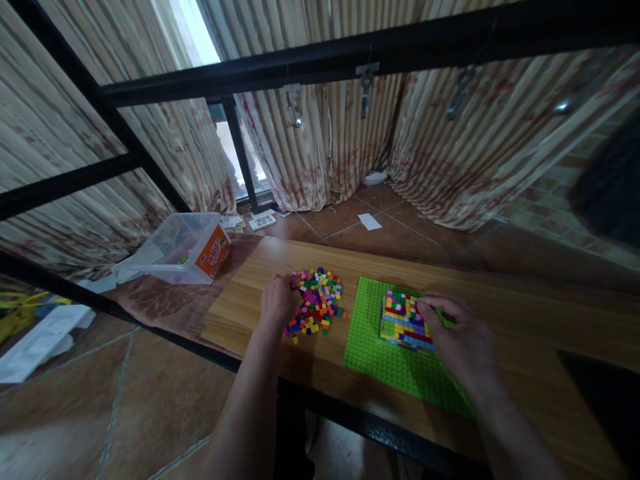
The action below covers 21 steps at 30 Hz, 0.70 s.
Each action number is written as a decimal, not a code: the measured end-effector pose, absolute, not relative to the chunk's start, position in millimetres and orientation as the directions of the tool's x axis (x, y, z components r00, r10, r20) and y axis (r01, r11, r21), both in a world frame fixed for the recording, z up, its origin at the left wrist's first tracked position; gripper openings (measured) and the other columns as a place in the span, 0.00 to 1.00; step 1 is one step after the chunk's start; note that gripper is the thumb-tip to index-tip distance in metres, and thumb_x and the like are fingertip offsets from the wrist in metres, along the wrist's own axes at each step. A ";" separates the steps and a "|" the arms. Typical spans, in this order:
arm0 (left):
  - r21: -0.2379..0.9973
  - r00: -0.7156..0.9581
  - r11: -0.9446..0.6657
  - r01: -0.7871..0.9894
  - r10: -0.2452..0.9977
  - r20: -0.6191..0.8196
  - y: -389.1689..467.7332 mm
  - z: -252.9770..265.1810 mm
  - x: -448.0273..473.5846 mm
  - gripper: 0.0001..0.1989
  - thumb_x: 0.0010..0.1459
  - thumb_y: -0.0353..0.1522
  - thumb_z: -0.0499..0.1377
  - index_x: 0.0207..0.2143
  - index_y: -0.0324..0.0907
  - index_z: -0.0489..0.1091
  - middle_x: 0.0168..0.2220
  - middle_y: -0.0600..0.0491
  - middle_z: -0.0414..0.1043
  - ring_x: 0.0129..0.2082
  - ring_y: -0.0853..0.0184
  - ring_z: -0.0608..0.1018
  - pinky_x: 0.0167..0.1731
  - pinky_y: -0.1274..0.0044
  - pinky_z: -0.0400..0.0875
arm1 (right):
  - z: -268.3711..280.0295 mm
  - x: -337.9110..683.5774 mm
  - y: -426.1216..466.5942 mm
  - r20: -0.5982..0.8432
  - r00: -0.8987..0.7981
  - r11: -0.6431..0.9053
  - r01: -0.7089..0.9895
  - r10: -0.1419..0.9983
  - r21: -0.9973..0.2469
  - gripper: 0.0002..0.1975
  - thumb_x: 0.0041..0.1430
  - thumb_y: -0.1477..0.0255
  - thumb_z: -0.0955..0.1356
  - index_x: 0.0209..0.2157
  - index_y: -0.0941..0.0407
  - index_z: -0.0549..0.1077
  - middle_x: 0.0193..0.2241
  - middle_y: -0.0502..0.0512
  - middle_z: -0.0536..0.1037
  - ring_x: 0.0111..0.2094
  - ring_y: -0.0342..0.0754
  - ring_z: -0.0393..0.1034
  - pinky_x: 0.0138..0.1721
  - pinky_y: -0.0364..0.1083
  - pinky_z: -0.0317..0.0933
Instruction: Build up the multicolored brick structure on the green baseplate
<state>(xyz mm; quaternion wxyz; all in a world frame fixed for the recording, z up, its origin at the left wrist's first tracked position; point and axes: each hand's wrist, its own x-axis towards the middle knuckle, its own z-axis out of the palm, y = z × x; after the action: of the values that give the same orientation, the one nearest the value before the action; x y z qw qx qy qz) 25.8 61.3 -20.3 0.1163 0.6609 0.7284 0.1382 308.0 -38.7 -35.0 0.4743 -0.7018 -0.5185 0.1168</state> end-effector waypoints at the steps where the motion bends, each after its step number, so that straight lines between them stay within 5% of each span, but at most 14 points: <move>1: 0.361 -0.101 0.091 0.928 0.995 0.008 62.0 -20.7 25.1 0.14 0.52 0.26 0.55 0.39 0.44 0.77 0.42 0.45 0.76 0.44 0.58 0.78 0.43 0.71 0.70 | -35.0 308.3 -38.7 0.329 0.432 -0.010 0.620 0.840 -0.785 0.14 0.56 0.57 0.67 0.31 0.51 0.78 0.41 0.56 0.79 0.45 0.55 0.73 0.52 0.57 0.63; 8: 0.394 -0.053 0.043 0.918 0.999 0.013 57.3 -16.9 24.3 0.11 0.53 0.27 0.56 0.37 0.43 0.77 0.40 0.46 0.78 0.43 0.60 0.78 0.43 0.73 0.69 | -35.7 308.6 -38.0 0.344 0.411 -0.005 0.648 0.844 -0.762 0.14 0.57 0.57 0.66 0.32 0.52 0.78 0.41 0.57 0.79 0.45 0.55 0.73 0.50 0.56 0.64; 21: 0.387 0.294 -0.284 0.877 0.955 0.034 47.9 -16.9 36.2 0.14 0.52 0.27 0.58 0.40 0.44 0.79 0.41 0.49 0.78 0.45 0.60 0.76 0.52 0.72 0.68 | -34.8 307.7 -37.2 0.386 0.363 0.026 0.699 0.848 -0.715 0.14 0.58 0.58 0.65 0.31 0.53 0.78 0.40 0.57 0.79 0.44 0.55 0.73 0.50 0.57 0.64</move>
<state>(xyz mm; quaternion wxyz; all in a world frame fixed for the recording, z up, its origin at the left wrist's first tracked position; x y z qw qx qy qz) 36.2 47.9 -16.9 0.1488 0.7906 0.5795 0.1307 307.7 -37.2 -34.8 0.4489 -0.6928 -0.5582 0.0833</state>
